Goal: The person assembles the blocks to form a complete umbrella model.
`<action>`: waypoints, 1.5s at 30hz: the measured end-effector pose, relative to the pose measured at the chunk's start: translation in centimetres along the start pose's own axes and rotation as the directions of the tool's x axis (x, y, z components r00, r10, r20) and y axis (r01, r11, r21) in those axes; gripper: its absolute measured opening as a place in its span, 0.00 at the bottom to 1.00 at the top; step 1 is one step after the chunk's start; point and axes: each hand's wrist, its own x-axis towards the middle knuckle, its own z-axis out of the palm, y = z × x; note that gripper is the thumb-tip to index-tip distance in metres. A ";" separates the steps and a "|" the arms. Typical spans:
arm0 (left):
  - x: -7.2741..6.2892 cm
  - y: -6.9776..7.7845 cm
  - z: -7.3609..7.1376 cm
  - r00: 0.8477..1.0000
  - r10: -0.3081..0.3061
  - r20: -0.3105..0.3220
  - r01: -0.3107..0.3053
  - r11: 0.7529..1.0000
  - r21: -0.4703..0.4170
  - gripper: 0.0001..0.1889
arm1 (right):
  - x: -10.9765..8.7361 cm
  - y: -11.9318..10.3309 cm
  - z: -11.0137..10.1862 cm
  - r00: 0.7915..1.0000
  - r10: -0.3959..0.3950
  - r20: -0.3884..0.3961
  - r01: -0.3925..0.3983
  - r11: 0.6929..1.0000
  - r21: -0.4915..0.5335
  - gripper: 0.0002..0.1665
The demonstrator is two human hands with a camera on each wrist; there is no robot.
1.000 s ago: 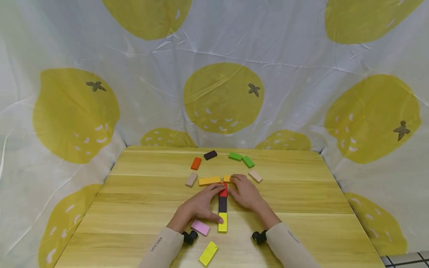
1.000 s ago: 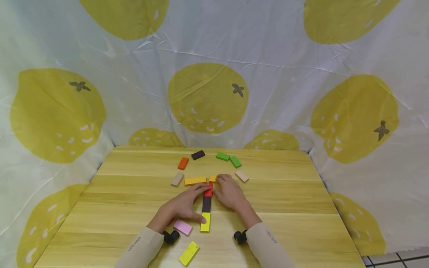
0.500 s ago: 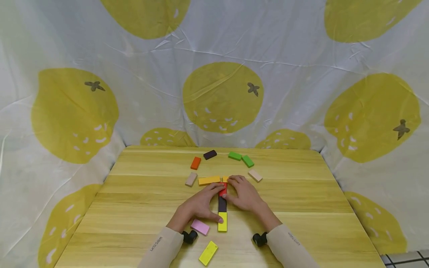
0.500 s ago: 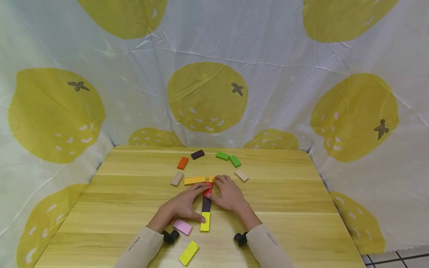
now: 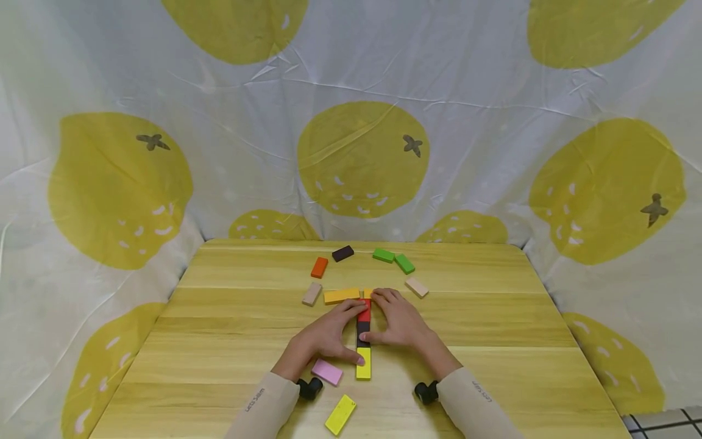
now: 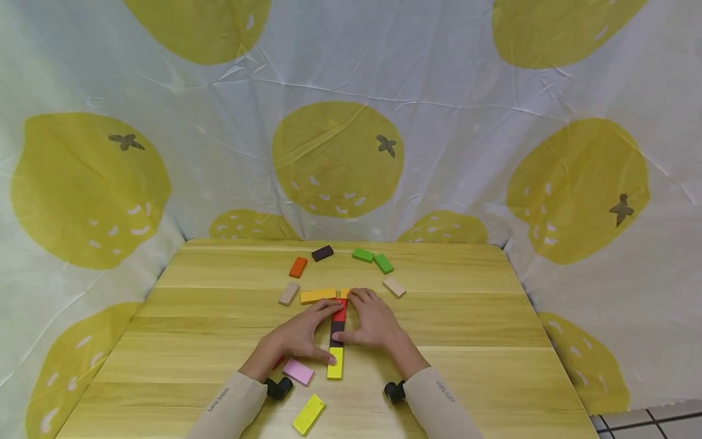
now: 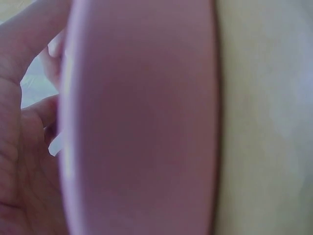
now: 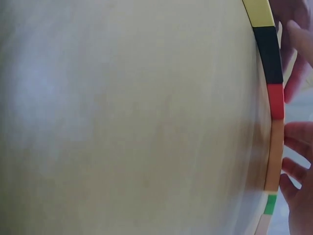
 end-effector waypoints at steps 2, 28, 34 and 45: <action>0.0 0.0 0.0 1.000 -0.002 0.002 0.002 1.000 -0.001 0.62 | -0.1 0.0 -0.1 1.000 -0.004 0.015 0.004 1.000 -0.006 0.68; 0.0 0.0 0.1 1.000 0.020 -0.007 -0.021 1.000 -0.017 0.63 | -0.1 0.2 -0.4 0.997 -0.038 0.072 0.038 0.999 0.001 0.77; 0.0 0.0 0.1 1.000 0.018 -0.001 -0.018 1.000 -0.010 0.62 | -0.2 0.1 -0.4 0.997 -0.016 0.078 0.016 1.000 0.005 0.79; -0.1 0.3 -0.2 1.000 0.009 0.022 -0.008 1.000 -0.013 0.62 | 0.0 0.2 -0.2 0.997 -0.018 0.078 0.020 1.000 -0.018 0.79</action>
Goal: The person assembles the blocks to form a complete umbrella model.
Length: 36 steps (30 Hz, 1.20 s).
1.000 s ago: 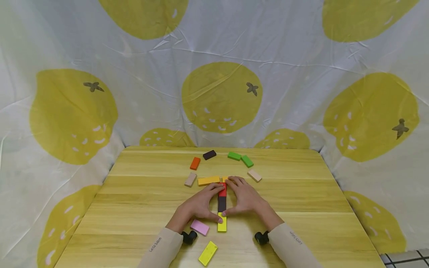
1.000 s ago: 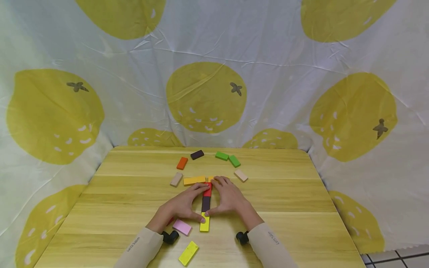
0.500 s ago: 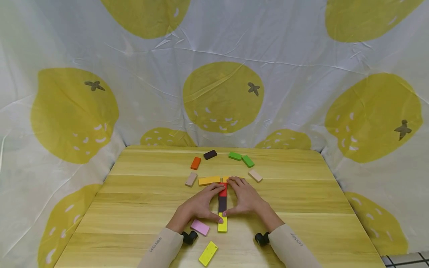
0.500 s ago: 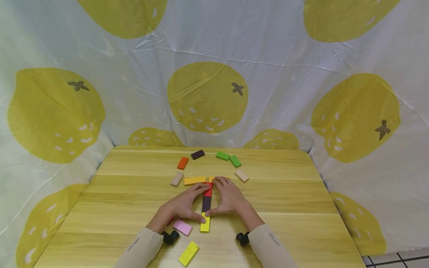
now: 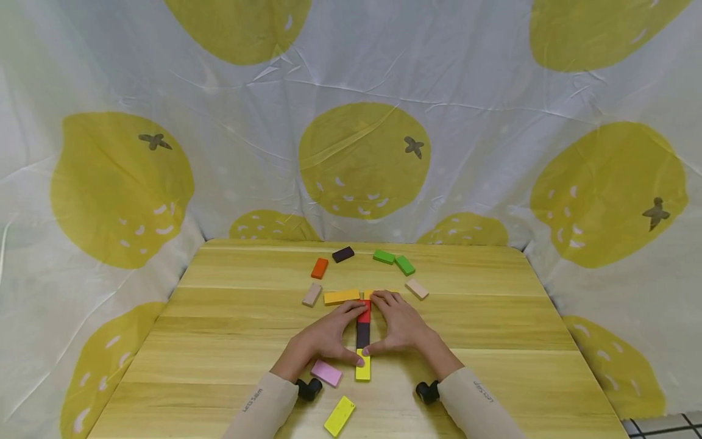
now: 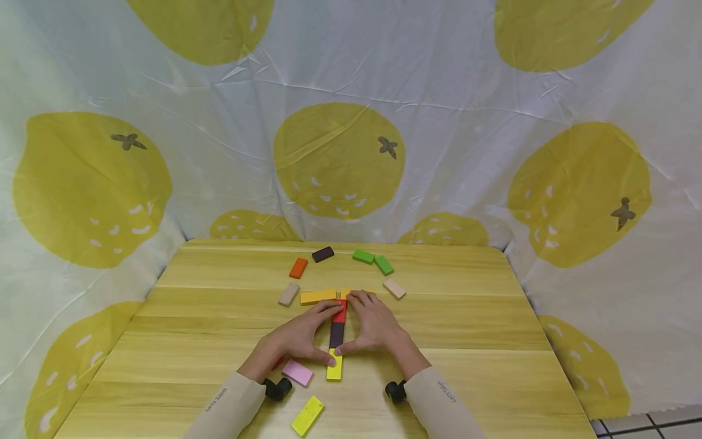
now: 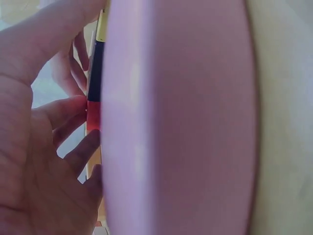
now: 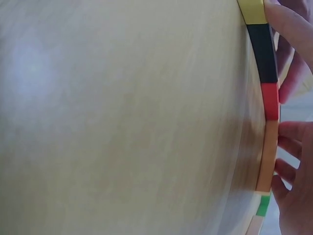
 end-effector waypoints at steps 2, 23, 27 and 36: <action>-0.1 -0.1 -0.1 1.000 -0.001 -0.004 0.001 1.000 -0.009 0.61 | 0.0 0.0 0.0 1.000 0.001 0.005 -0.001 1.000 -0.005 0.79; 0.2 -1.2 -1.0 0.930 -0.024 -0.368 0.143 0.943 0.300 0.28 | 0.1 -0.1 -0.1 1.000 0.006 0.018 -0.006 1.000 0.001 0.79; 0.2 -1.3 -0.7 0.940 -0.058 -0.337 0.163 0.942 0.294 0.36 | 0.0 -0.1 -0.1 1.000 0.007 0.022 -0.007 1.000 -0.007 0.79; 0.2 -1.2 -1.3 0.958 -0.034 -0.285 0.114 0.956 0.270 0.44 | 0.0 -0.2 -0.3 1.000 0.007 0.024 -0.007 1.000 0.000 0.79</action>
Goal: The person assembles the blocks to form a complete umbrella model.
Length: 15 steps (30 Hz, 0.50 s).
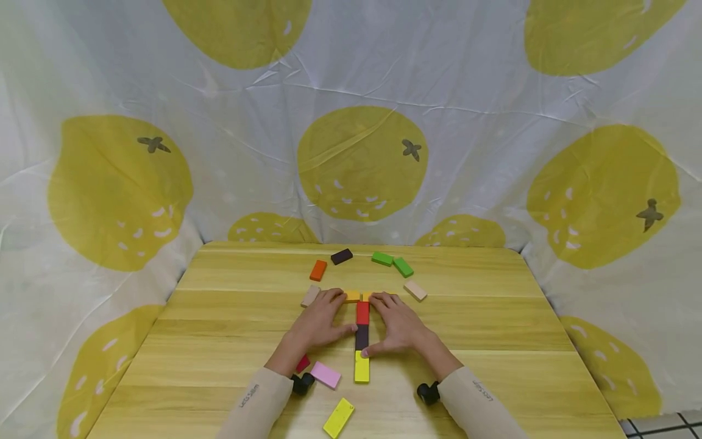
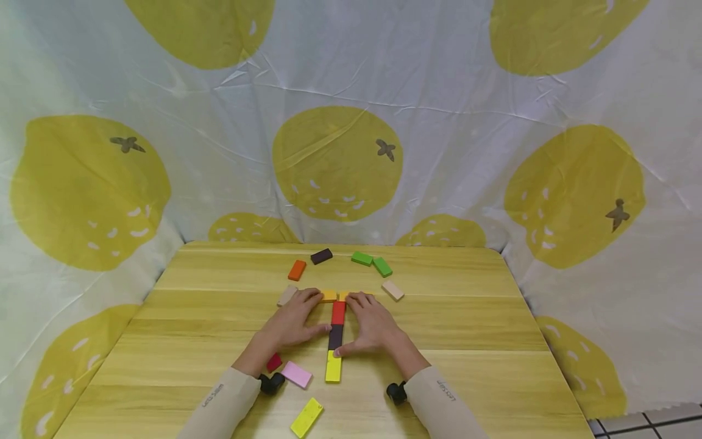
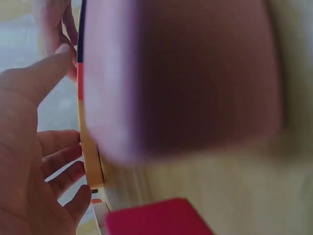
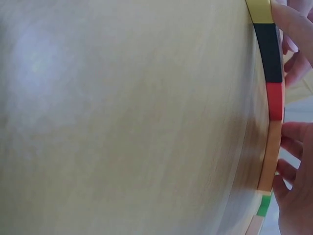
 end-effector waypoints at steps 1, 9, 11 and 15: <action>0.0 0.0 0.0 1.000 0.004 0.005 -0.004 1.000 -0.003 0.45 | 0.0 0.0 0.0 1.000 0.000 0.001 0.000 1.000 -0.001 0.79; 0.1 0.0 0.0 0.999 0.010 0.042 -0.009 1.000 -0.017 0.48 | 0.0 -0.1 0.1 1.000 -0.005 -0.002 0.005 1.000 0.010 0.78; 0.1 0.1 0.0 0.999 0.007 0.048 -0.006 1.000 -0.017 0.49 | 0.0 -0.1 0.1 1.000 -0.004 -0.002 0.004 1.000 0.007 0.78; 0.0 0.1 0.1 0.999 0.006 0.045 -0.005 1.000 -0.017 0.50 | 0.0 0.0 0.0 1.000 -0.004 -0.006 0.004 1.000 0.005 0.78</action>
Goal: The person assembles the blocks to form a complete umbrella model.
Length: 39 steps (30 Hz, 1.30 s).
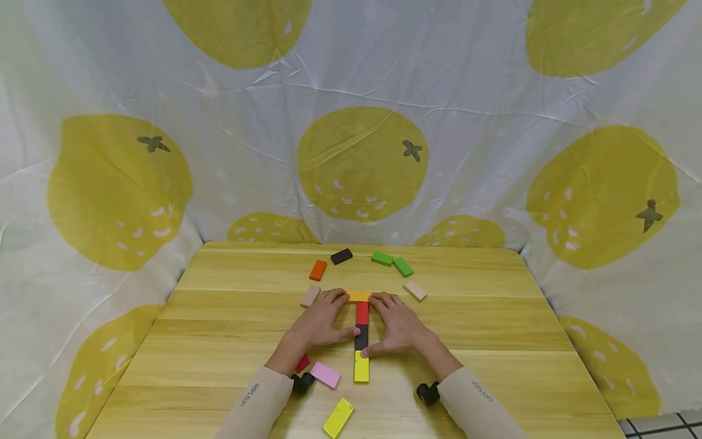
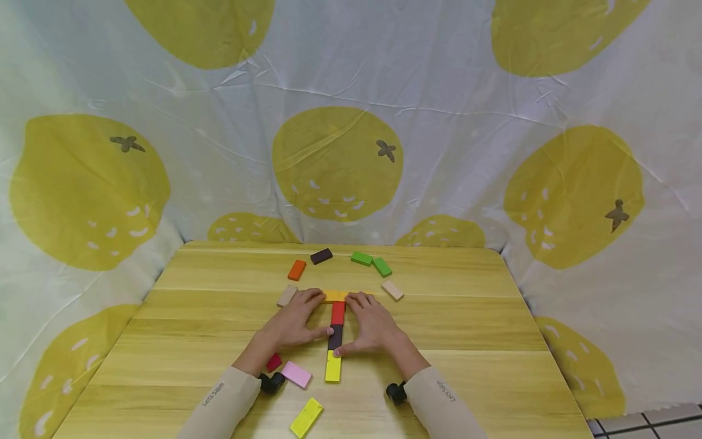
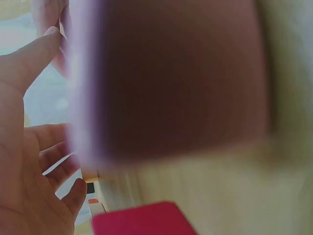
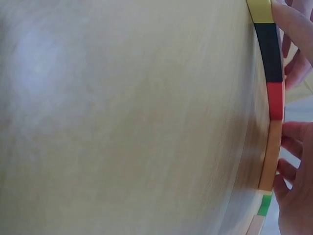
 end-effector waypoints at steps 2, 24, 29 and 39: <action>0.0 0.0 0.1 1.000 0.000 -0.005 0.000 1.000 0.000 0.50 | 0.0 0.0 0.0 1.000 -0.001 -0.005 0.001 1.000 0.002 0.78; -0.2 -0.2 0.5 1.000 -0.006 0.016 0.007 1.000 -0.007 0.58 | 0.0 0.2 0.1 1.000 -0.001 0.006 0.001 1.000 -0.011 0.78; -0.2 -0.2 0.6 1.000 -0.005 0.013 0.005 1.000 0.004 0.58 | 0.0 0.2 0.2 1.000 -0.005 0.004 0.005 1.000 -0.009 0.78; -0.1 -0.1 0.6 1.000 -0.002 0.000 0.002 1.000 0.017 0.59 | -0.1 0.2 0.2 1.000 -0.007 0.003 0.007 1.000 -0.012 0.78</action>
